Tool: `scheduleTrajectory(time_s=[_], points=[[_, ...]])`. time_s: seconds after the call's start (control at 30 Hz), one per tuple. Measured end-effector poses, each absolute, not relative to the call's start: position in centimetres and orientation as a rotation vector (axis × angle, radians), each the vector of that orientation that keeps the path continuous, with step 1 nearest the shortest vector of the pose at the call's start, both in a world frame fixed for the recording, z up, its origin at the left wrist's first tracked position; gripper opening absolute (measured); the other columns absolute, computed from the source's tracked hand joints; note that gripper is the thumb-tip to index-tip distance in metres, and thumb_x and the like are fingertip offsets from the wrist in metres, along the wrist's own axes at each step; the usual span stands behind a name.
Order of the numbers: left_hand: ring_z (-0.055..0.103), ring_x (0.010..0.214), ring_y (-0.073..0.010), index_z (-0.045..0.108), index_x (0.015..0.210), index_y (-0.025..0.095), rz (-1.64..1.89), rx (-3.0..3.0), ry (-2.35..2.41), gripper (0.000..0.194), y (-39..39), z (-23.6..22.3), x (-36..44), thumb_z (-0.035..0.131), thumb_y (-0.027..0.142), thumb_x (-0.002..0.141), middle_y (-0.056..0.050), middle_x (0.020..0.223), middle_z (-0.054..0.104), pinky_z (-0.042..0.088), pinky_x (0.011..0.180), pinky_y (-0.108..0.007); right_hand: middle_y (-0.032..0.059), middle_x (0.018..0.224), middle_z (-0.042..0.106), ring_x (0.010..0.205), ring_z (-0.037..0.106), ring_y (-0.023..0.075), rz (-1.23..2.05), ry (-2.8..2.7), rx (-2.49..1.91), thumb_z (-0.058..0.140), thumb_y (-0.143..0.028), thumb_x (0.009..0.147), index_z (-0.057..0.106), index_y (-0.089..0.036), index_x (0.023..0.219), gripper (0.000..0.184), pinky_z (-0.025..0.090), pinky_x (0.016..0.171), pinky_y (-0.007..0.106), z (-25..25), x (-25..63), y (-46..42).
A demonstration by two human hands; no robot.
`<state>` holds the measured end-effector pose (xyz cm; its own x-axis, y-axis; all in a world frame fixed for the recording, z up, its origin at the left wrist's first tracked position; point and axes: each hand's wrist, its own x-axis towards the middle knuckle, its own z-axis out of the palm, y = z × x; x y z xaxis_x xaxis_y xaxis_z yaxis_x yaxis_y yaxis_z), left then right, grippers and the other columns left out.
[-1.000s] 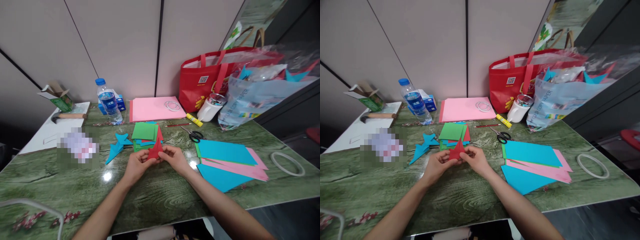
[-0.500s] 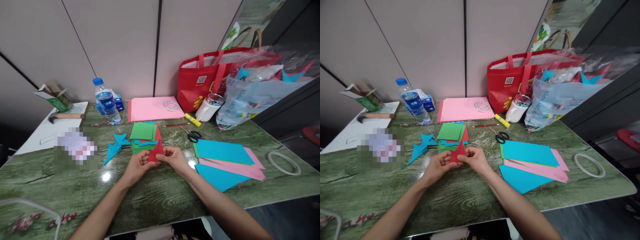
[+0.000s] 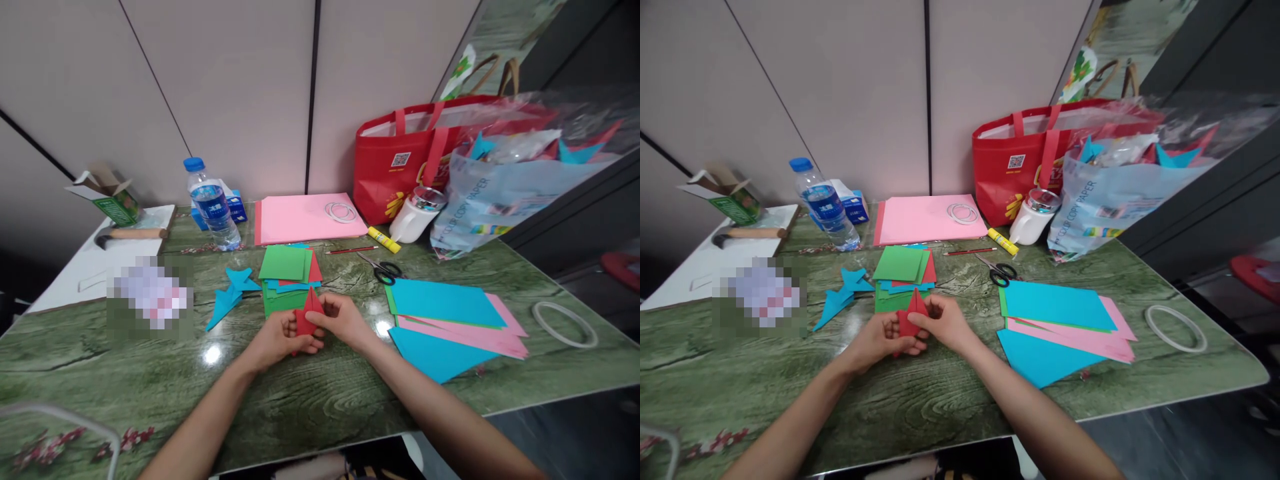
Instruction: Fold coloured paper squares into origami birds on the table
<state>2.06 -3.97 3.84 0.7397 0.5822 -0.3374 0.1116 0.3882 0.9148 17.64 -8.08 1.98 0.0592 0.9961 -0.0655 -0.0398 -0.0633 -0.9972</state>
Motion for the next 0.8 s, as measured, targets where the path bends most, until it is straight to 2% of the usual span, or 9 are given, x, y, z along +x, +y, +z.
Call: scheduleTrajectory(time_s=[0.17,0.27,0.4,0.57,0.7,0.8], points=[[0.068,0.062,-0.0179,0.066,0.084,0.007,0.164,1.197,0.717,0.037,-4.3,3.7,2.2,0.075,0.037,0.063,-0.011,0.07,0.071,0.053,0.06,-0.026,-0.0055,0.053,0.048,0.049,0.039,0.0072,1.12,-1.216,-1.35,0.071,-0.041,0.063,0.052,-0.016,0.059,0.032,0.031,0.045,0.019,1.9,17.1,-8.4],[0.068,0.062,-0.0191,0.066,0.082,0.008,0.194,1.153,0.724,0.041,-4.4,3.1,2.3,0.074,0.042,0.062,-0.011,0.074,0.071,0.054,0.06,-0.029,-0.006,0.048,0.044,0.046,0.035,0.0066,1.086,-1.192,-1.357,0.07,-0.041,0.064,0.048,-0.016,0.052,0.035,0.028,0.044,0.02,1.7,16.7,-8.5],[0.068,0.063,-0.0206,0.064,0.081,0.007,0.241,1.08,0.724,0.043,-4.4,2.8,2.4,0.076,0.042,0.059,-0.013,0.074,0.07,0.054,0.061,-0.031,-0.0039,0.05,0.05,0.048,0.04,0.0081,1.109,-1.133,-1.317,0.069,-0.04,0.065,0.054,-0.016,0.054,0.031,0.033,0.047,0.021,1.6,16.8,-8.5],[0.067,0.06,-0.0191,0.063,0.08,0.007,0.404,1.048,0.781,0.039,-3.9,3.1,2.2,0.075,0.039,0.062,-0.012,0.073,0.07,0.055,0.06,-0.031,-0.0017,0.064,0.061,0.055,0.05,0.0104,1.236,-1.162,-1.253,0.072,-0.038,0.062,0.065,-0.016,0.071,0.025,0.04,0.054,0.023,2.0,18.2,-7.9],[0.069,0.073,-0.021,0.063,0.091,0.008,0.474,1.038,0.75,0.039,-3.6,3.5,2.2,0.078,0.03,0.061,-0.012,0.086,0.071,0.056,0.071,-0.034,-0.0023,0.06,0.061,0.051,0.051,0.0099,1.222,-1.065,-1.258,0.072,-0.041,0.062,0.064,-0.016,0.069,0.026,0.04,0.051,0.023,2.2,18.9,-7.5],[0.067,0.087,-0.024,0.064,0.094,0.009,0.493,1.015,0.691,0.038,-3.6,3.5,2.2,0.076,0.029,0.064,-0.014,0.096,0.07,0.054,0.08,-0.037,-0.0023,0.062,0.061,0.054,0.054,0.0105,1.205,-0.95,-1.213,0.072,-0.041,0.062,0.063,-0.017,0.068,0.026,0.044,0.054,0.024,2.2,18.6,-7.4]])
